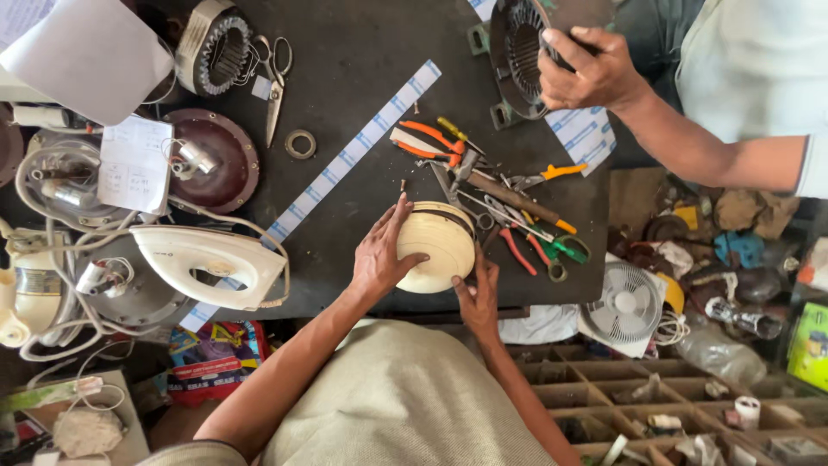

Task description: The person holds a white circular plastic component and uses a screwdriver and hammer to adjust or remove a central metal shaft. The person then places the component on the workbench among other disassembled appliance parts.

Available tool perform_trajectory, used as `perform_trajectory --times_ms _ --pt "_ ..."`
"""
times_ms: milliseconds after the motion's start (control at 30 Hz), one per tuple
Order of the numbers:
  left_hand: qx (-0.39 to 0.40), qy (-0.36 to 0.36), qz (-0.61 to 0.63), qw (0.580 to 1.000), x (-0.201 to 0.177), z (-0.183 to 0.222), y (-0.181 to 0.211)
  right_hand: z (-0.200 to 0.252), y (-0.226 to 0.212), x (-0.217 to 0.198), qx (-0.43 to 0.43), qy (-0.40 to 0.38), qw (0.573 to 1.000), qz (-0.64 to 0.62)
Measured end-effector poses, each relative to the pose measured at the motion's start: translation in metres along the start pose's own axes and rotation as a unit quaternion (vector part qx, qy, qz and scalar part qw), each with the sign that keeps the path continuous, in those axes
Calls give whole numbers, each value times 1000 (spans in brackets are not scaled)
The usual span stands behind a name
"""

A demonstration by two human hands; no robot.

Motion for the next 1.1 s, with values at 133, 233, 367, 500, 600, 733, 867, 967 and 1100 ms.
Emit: perform_trajectory --times_ms 133,233,367,500,600,733,867,967,1100 --pt "-4 1 11 1000 -5 -2 -2 -4 -9 -2 28 -7 1000 4" --pt "-14 8 12 1000 -7 -6 0 -16 -17 -4 29 -16 999 18" --pt "-26 28 15 999 -5 -5 -2 -29 -20 -5 0 -34 999 35" --pt "-18 53 22 998 -3 -4 -3 -38 -20 -7 0 -55 997 46" --pt "-17 56 19 998 -3 -1 -4 -41 -23 -7 -2 -67 997 42" --pt "-18 47 13 999 -3 5 -4 -43 -23 -9 3 -86 996 27" --pt "-33 38 8 999 -2 6 -3 -46 -24 -10 -11 -93 995 27" --pt "-44 34 -11 998 -2 3 -2 -49 -24 -8 -12 -96 995 24" --pt "-53 29 -31 998 -1 3 3 -50 -22 -10 2 -98 995 28"
Point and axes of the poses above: each hand's wrist, its own z-axis away from the middle knuckle, its own x-axis out of the palm, y = z × x, the point moved 3 cm from there along -z, towards the middle knuckle, and after that the axes turned 15 degrees about y, right-handed, at the moved point
